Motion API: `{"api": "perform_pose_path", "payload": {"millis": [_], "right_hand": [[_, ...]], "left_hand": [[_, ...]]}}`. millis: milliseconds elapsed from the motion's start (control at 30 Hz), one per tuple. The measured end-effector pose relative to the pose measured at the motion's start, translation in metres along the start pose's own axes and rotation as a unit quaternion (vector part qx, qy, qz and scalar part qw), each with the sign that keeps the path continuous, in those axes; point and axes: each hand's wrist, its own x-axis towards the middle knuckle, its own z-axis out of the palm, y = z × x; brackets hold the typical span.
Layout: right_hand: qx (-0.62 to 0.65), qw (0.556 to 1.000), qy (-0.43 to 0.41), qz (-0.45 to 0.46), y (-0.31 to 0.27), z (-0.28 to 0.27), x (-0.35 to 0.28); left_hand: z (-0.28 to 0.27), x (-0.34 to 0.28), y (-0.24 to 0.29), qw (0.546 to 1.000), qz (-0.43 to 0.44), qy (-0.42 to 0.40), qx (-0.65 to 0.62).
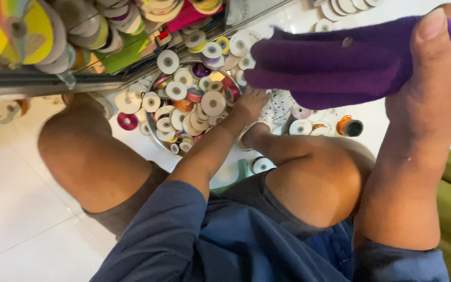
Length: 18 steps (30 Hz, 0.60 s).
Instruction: The person sits on the floor and wipes multiple white spools with a purple cloth. They pick up each spool from a metal tray, wipe it thoroughly, and place it back into the tray.
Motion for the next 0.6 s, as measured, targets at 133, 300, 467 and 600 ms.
{"api": "perform_pose_path", "payload": {"millis": [133,300,467,600], "right_hand": [[-0.06,0.998,-0.007,-0.034,-0.009,-0.001,0.003],[-0.022,0.999,-0.017,-0.018,-0.017,0.01,0.009],[-0.006,0.997,-0.074,-0.017,-0.025,0.021,0.011],[-0.225,0.963,-0.024,-0.147,-0.026,0.016,0.015]], "left_hand": [[-0.02,0.045,0.009,0.963,-0.022,0.086,0.253],[0.02,0.022,0.003,0.904,-0.204,0.045,-0.372],[-0.011,0.011,-0.021,0.996,0.032,0.058,-0.059],[-0.071,-0.025,-0.034,0.936,-0.026,0.022,-0.351]]}}
